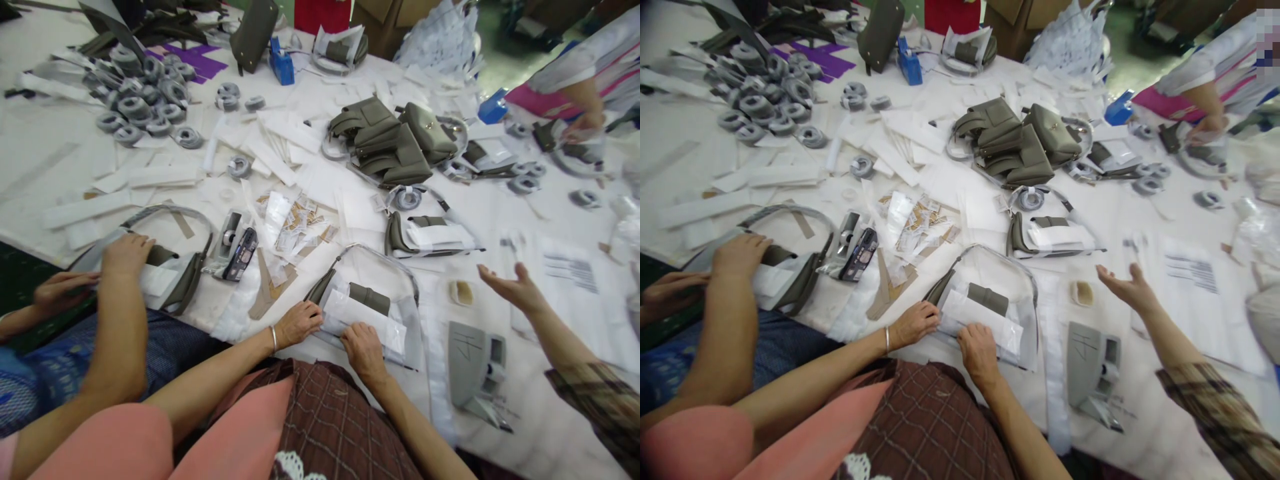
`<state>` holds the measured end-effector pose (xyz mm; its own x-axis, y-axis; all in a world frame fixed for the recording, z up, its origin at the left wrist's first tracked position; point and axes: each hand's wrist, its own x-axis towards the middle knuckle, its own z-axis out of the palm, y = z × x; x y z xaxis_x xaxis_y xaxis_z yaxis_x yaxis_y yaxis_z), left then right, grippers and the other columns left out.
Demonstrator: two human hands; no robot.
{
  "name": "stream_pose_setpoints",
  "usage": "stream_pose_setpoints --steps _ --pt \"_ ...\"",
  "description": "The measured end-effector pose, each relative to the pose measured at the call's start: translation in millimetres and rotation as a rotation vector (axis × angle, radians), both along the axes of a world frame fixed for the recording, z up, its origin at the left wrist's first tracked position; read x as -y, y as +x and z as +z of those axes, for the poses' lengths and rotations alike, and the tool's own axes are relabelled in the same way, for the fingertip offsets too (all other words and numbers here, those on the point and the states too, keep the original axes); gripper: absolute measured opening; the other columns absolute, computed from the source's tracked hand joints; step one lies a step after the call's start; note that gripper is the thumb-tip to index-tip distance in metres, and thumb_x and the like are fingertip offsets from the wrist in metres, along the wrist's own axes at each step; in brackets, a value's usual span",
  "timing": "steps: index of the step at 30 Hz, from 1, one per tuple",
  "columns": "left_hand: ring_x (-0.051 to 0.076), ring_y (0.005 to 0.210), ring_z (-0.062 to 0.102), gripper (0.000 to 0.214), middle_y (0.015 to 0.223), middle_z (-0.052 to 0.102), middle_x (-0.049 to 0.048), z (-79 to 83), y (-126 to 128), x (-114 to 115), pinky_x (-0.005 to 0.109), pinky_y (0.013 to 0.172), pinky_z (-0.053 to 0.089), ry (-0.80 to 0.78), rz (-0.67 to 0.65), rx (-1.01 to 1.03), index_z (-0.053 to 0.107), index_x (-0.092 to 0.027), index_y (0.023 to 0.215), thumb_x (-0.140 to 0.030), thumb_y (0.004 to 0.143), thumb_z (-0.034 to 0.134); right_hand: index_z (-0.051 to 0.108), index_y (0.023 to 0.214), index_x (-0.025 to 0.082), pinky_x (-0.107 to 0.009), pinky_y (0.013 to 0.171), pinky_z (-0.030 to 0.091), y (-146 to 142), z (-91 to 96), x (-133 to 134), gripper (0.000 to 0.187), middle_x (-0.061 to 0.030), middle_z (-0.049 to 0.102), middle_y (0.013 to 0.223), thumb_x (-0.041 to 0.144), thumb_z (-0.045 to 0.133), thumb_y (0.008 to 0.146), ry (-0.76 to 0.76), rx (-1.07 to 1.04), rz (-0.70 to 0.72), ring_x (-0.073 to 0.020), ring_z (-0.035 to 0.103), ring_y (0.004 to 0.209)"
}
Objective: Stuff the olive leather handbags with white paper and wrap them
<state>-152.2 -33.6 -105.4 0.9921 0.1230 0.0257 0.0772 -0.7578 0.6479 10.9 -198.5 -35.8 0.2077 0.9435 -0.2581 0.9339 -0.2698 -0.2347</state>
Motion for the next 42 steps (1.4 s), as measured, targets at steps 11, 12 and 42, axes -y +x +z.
stream_pose_setpoints --steps 11,12,42 --pt "0.030 0.137 0.039 0.078 0.144 0.048 0.0155 12.6 -22.7 -3.6 0.048 0.113 0.031 0.087 -0.075 0.018 0.037 -0.020 0.142 -0.027 0.076 0.079 0.064 0.110 0.024 -0.049 0.096 0.043 88.4 43.8 116.9 0.048 -0.0117 0.068 0.110 0.061 0.061 0.079 0.136 -0.046 -0.542 -0.0312 0.059 0.107" --pt "0.028 0.137 0.040 0.069 0.142 0.049 0.0146 7.9 -21.6 -2.5 0.048 0.113 0.031 0.111 -0.058 0.021 0.039 -0.020 0.140 -0.021 0.081 0.074 0.063 0.115 0.025 -0.051 0.097 0.043 90.7 40.2 126.1 0.053 -0.0123 0.066 0.117 0.062 0.063 0.076 0.084 -0.049 -0.538 -0.0328 0.057 0.111" --pt "0.011 0.061 0.064 0.018 0.078 0.063 0.0001 54.2 98.2 -53.4 0.022 0.056 0.054 -0.660 0.606 -0.385 0.060 -0.017 0.091 -0.008 0.085 0.046 0.059 0.099 0.018 -0.040 0.088 0.040 74.3 -48.1 58.7 0.049 -0.0151 0.062 0.099 0.052 0.026 0.087 0.335 -0.075 -1.364 -0.0282 0.053 0.097"
